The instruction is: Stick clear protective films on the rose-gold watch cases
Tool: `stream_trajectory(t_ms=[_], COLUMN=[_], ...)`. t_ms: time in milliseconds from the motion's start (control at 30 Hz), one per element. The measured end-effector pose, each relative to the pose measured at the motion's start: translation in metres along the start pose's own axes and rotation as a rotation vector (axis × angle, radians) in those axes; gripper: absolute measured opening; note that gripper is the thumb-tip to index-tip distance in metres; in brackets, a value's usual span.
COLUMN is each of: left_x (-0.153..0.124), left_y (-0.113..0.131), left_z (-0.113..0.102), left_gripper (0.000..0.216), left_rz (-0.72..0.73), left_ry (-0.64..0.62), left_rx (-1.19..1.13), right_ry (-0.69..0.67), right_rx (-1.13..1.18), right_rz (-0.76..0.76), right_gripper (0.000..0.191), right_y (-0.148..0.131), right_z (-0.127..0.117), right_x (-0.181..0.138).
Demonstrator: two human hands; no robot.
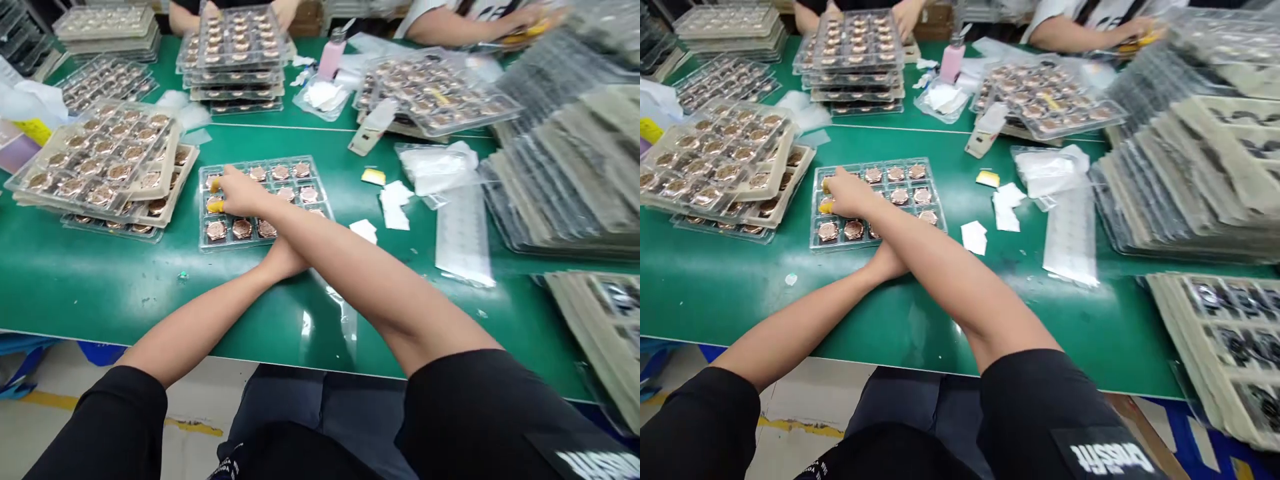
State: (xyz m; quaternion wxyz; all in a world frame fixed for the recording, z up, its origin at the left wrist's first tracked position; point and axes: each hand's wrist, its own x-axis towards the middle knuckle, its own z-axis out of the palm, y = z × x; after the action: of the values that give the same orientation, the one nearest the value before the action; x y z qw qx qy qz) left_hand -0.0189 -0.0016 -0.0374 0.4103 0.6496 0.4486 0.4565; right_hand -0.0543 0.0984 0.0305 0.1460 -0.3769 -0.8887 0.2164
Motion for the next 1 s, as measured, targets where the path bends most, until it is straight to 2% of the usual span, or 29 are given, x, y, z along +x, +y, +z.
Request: stream_trajectory(t_ms=[67,100,200,267,300,333,400,433,500,600,733,900,1000], left_x=[0.001,0.0,-0.002,-0.003,-0.004,-0.005,-0.007,-0.009,-0.013,-0.015,-0.013,-0.015,-0.02], left_y=[0.003,0.005,0.007,0.007,0.008,0.009,0.014,0.018,0.026,0.037,0.039,0.034,0.033], left_z=[-0.004,-0.005,-0.005,-0.003,-0.001,0.0,0.002,0.003,0.002,0.0,-0.003,-0.005,-0.005], left_gripper=[0.009,0.012,0.02,0.025,0.029,0.032,0.039,0.042,0.047,0.051,0.057,0.064,0.06], left_rz=[0.014,0.019,0.02,0.027,0.033,0.038,0.045,0.046,0.019,-0.067,-0.226,-0.329,-0.343], left_ry=[0.0,0.005,0.061,0.13,0.174,0.219,0.283,0.313,0.322,0.346,0.348,0.242,0.183], left_rx=[-0.009,-0.022,-0.118,-0.178,-0.198,-0.215,-0.241,-0.264,-0.292,-0.297,-0.343,-0.379,-0.372], right_ry=[0.085,0.169,0.574,0.812,0.856,0.836,0.679,0.597,0.49,0.44,0.375,0.354,0.368], right_rx=[0.055,0.075,0.098,0.023,0.037,0.136,0.539,0.703,0.89,0.947,1.046,1.086,1.085], right_rz=[-0.022,-0.037,-0.108,-0.037,0.033,0.086,0.209,0.247,0.278,0.265,0.32,0.422,0.452], right_gripper=[0.033,0.031,0.021,0.024,0.031,0.044,0.073,0.078,0.072,0.067,0.074,0.046,0.041], right_y=[0.001,0.004,0.033,0.064,0.081,0.098,0.124,0.133,0.142,0.142,0.137,0.136,0.135], right_z=[-0.016,-0.027,-0.056,-0.065,-0.066,-0.064,-0.057,-0.053,-0.047,-0.046,-0.049,-0.047,-0.048], right_x=[-0.016,-0.031,-0.105,-0.16,-0.183,-0.202,-0.224,-0.229,-0.232,-0.234,-0.242,-0.248,-0.249])
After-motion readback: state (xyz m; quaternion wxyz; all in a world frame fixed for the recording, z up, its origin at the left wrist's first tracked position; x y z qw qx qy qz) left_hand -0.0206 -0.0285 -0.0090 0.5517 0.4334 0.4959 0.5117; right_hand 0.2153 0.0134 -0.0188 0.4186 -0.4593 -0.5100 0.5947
